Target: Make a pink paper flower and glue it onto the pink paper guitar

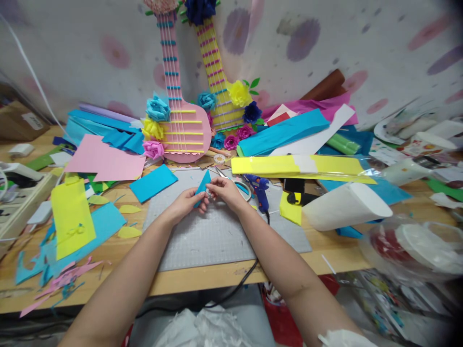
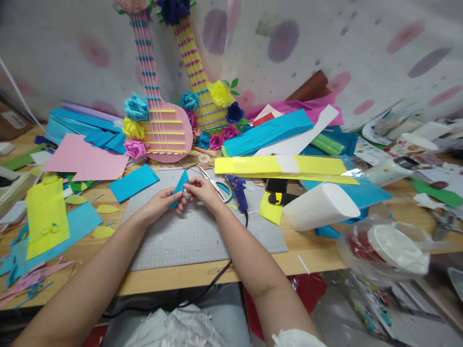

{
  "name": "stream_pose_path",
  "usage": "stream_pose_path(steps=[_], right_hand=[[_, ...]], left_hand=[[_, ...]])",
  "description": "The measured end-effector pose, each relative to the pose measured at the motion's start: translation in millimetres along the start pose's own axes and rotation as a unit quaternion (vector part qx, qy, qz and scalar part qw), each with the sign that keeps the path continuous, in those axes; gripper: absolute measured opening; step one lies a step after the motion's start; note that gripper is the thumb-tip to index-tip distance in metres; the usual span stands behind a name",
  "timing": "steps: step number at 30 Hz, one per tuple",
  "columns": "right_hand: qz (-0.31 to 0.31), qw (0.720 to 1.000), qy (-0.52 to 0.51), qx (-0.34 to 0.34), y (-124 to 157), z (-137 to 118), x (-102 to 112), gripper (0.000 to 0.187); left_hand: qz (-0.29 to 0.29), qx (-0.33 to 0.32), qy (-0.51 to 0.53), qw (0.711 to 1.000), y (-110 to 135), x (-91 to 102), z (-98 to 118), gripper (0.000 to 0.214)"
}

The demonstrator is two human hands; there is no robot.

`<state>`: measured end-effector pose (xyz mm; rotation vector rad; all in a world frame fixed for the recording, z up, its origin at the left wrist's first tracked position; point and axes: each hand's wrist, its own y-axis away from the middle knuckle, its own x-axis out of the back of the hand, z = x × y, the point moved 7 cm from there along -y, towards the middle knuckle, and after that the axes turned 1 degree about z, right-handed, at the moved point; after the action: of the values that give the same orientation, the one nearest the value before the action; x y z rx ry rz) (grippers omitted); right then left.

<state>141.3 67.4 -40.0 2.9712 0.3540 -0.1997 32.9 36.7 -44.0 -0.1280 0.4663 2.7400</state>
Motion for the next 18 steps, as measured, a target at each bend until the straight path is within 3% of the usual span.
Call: stream_pose_path(steps=[6, 18], right_hand=[[0.000, 1.000, -0.001, 0.021, 0.5, -3.0, -0.7, 0.040], [-0.108, 0.992, -0.060, 0.005, 6.8, -4.2, -13.2, 0.041]], left_hand=[[-0.032, -0.020, 0.013, 0.999, 1.2, -5.6, 2.4, 0.033], [-0.126, 0.040, -0.008, 0.991, 7.6, -13.4, -6.3, 0.031]])
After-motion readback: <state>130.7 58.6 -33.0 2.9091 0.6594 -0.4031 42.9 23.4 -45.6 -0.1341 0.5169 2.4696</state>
